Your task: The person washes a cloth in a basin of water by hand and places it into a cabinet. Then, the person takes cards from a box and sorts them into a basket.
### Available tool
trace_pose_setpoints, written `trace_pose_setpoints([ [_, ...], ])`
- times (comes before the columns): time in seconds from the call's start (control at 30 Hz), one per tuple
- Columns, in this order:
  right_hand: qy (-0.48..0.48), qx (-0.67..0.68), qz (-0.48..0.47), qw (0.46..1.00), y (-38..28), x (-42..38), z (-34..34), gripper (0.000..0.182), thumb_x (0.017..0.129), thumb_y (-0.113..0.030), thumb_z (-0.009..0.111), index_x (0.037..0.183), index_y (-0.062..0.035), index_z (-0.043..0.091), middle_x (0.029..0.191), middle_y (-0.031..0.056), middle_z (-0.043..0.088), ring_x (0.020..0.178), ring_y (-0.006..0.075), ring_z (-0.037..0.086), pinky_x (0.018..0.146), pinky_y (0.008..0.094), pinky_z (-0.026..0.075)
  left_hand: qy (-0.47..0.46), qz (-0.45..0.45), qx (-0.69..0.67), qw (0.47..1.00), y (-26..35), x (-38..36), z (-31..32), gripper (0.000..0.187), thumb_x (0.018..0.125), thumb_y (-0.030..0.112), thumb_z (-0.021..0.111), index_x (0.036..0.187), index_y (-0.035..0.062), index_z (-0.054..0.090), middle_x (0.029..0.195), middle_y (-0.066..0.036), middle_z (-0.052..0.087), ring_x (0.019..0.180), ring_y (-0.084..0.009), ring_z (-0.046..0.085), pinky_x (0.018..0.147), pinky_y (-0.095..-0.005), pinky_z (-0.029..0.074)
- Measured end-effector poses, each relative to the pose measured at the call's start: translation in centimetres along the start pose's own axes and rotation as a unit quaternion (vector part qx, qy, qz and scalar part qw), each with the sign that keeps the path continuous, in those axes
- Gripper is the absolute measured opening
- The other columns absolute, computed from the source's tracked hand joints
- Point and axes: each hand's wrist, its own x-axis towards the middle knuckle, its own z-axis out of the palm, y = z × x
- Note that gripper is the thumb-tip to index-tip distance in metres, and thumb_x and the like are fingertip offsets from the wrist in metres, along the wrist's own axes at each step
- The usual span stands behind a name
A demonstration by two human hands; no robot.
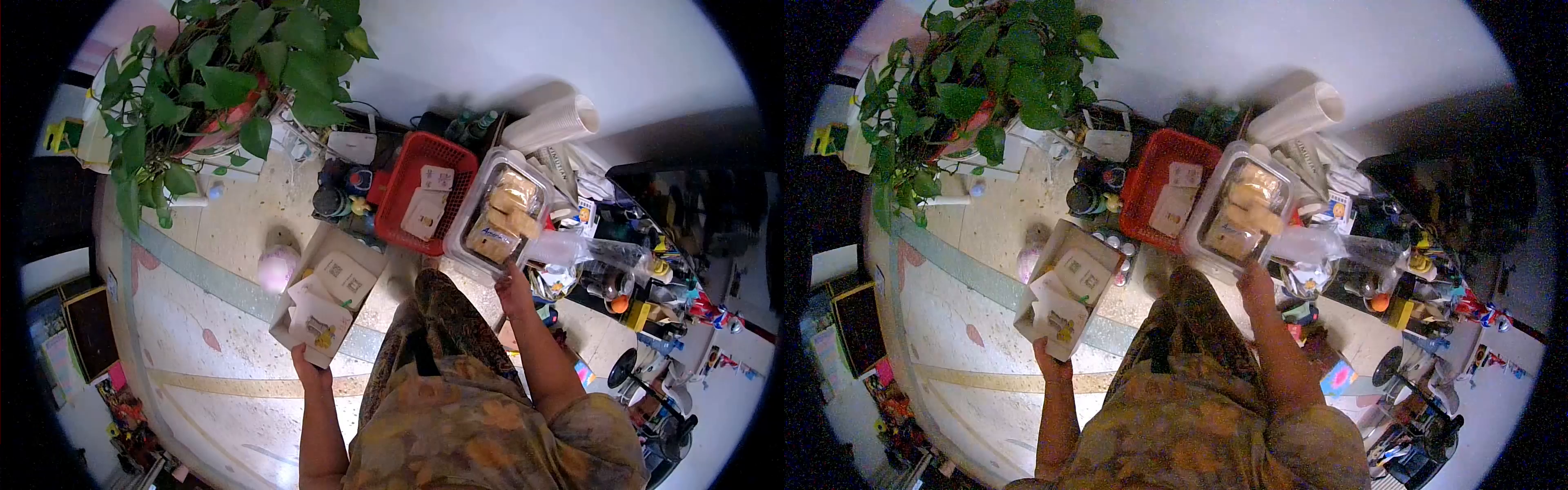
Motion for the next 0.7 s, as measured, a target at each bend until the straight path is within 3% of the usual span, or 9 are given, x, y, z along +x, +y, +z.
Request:
trace_pose_setpoints([
  [0.07,0.118,0.147,0.133,0.973,-1.9,-0.6,1.4,0.021,0.081,-0.03,0.053,0.089,-0.0108,0.049,0.073,0.0014,0.05,0.064,0.0142,0.052,0.05,0.0237,0.04,0.017,-0.011,0.01,1.0,0.0,0.0,0.1,0.057,0.071,0.021,0.042,0.123,0.0038,0.028,0.114,-0.013,0.043,0.106,-0.0272,0.043,0.087,-0.0402,0.038],
  [0.2,0.117,0.159,0.139,0.97,-2.7,-1.7,2.7,0.029,0.079,-0.036,0.054,0.092,-0.0115,0.047,0.078,0.0027,0.051,0.064,0.015,0.053,0.05,0.0234,0.04,0.032,-0.002,0.002,0.999,-0.2,-0.4,0.7,0.056,0.071,0.02,0.042,0.123,0.0037,0.028,0.114,-0.013,0.043,0.105,-0.0271,0.044,0.086,-0.0401,0.039],
  [0.27,0.154,0.164,0.165,0.96,-4.7,-3.5,4.5,0.043,0.077,-0.049,0.051,0.097,-0.0116,0.046,0.087,0.0061,0.053,0.072,0.0191,0.054,0.055,0.0268,0.042,0.044,-0.008,0.015,0.999,-0.1,-0.7,1.6,0.048,0.074,0.019,0.039,0.118,0.0018,0.033,0.113,-0.014,0.045,0.105,-0.0285,0.045,0.089,-0.0416,0.038],
  [0.37,0.131,0.158,0.201,0.958,-5.2,-4.1,4.5,0.057,0.074,-0.06,0.043,0.104,-0.0112,0.045,0.092,0.0088,0.051,0.084,0.024,0.053,0.062,0.032,0.042,0.02,-0.007,0.005,1.0,-0.5,-0.4,1.4,0.049,0.073,0.019,0.04,0.119,0.0024,0.032,0.114,-0.014,0.044,0.105,-0.0283,0.044,0.09,-0.0416,0.038],
  [0.47,0.121,0.171,0.196,0.958,-4.5,-4.3,4.1,0.064,0.074,-0.063,0.037,0.11,-0.0096,0.043,0.1,0.011,0.05,0.091,0.0266,0.05,0.067,0.0347,0.041,0.026,-0.005,-0.011,1.0,-1.3,0.3,0.4,0.051,0.072,0.021,0.044,0.119,0.003,0.032,0.112,-0.012,0.045,0.102,-0.0264,0.046,0.086,-0.0386,0.039],
  [0.57,0.083,0.192,0.212,0.955,-2.3,-5.6,3.5,0.061,0.077,-0.058,0.036,0.111,-0.0076,0.043,0.106,0.0125,0.049,0.09,0.0265,0.05,0.068,0.0349,0.041,0.018,-0.016,-0.017,1.0,-1.0,-0.1,1.1,0.049,0.073,0.02,0.044,0.117,0.003,0.034,0.111,-0.012,0.045,0.101,-0.026,0.047,0.085,-0.0387,0.04],
  [0.6,0.083,0.182,0.255,0.946,-0.6,-5.4,3.2,0.054,0.082,-0.051,0.033,0.11,-0.0058,0.043,0.109,0.0141,0.049,0.089,0.027,0.051,0.068,0.0345,0.042,0.019,-0.015,-0.019,1.0,-0.9,-0.2,1.2,0.049,0.073,0.02,0.044,0.117,0.003,0.034,0.111,-0.012,0.045,0.101,-0.026,0.047,0.085,-0.0387,0.04],
  [0.7,-0.061,-0.048,0.338,0.938,0.3,-6.4,5.5,0.04,0.086,-0.037,0.036,0.107,-0.0055,0.047,0.099,0.0107,0.054,0.084,0.0207,0.053,0.068,0.0313,0.044,0.018,-0.017,-0.017,1.0,-1.1,-0.1,0.8,0.049,0.073,0.02,0.043,0.118,0.0034,0.033,0.112,-0.012,0.044,0.102,-0.0261,0.046,0.086,-0.0392,0.04],
])
